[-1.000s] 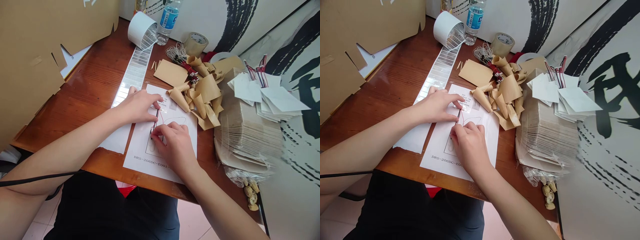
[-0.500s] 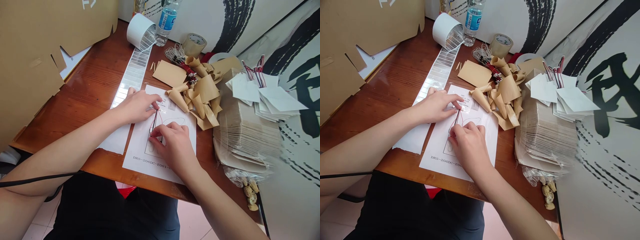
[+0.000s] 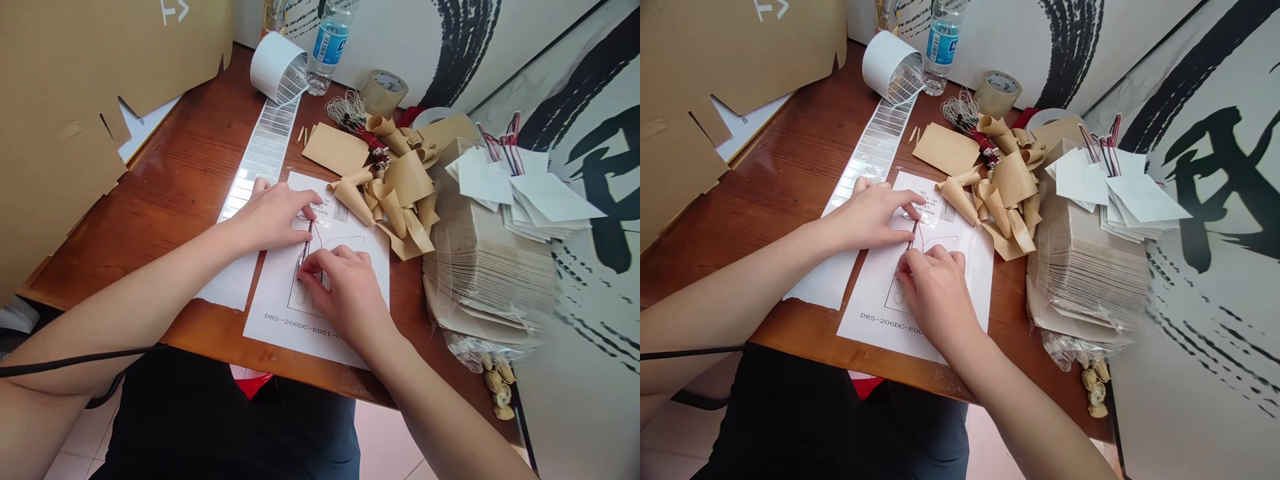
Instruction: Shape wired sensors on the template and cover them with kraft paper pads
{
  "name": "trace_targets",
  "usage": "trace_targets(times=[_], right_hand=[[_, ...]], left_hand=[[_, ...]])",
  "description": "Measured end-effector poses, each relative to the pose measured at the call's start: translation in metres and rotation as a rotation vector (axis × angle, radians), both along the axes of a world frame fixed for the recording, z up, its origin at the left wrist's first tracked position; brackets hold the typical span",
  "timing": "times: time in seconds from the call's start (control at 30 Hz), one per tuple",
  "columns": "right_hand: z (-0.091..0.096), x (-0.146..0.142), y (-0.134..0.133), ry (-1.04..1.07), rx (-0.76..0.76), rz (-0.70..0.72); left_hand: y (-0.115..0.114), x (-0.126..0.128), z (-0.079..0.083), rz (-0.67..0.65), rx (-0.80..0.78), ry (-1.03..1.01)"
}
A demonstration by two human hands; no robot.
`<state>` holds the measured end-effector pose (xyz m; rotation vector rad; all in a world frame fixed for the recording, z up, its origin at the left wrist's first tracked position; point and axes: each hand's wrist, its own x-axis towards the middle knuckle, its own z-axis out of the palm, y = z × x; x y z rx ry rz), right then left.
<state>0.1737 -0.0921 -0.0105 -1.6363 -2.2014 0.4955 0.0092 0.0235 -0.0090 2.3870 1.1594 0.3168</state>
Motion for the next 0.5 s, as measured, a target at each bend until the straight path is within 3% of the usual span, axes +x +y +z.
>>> trace_targets(times=[0.5], right_hand=[[0.0, 0.0, -0.001, 0.023, 0.014, 0.015]], left_hand=[[0.0, 0.006, -0.01, 0.098, 0.002, -0.101]])
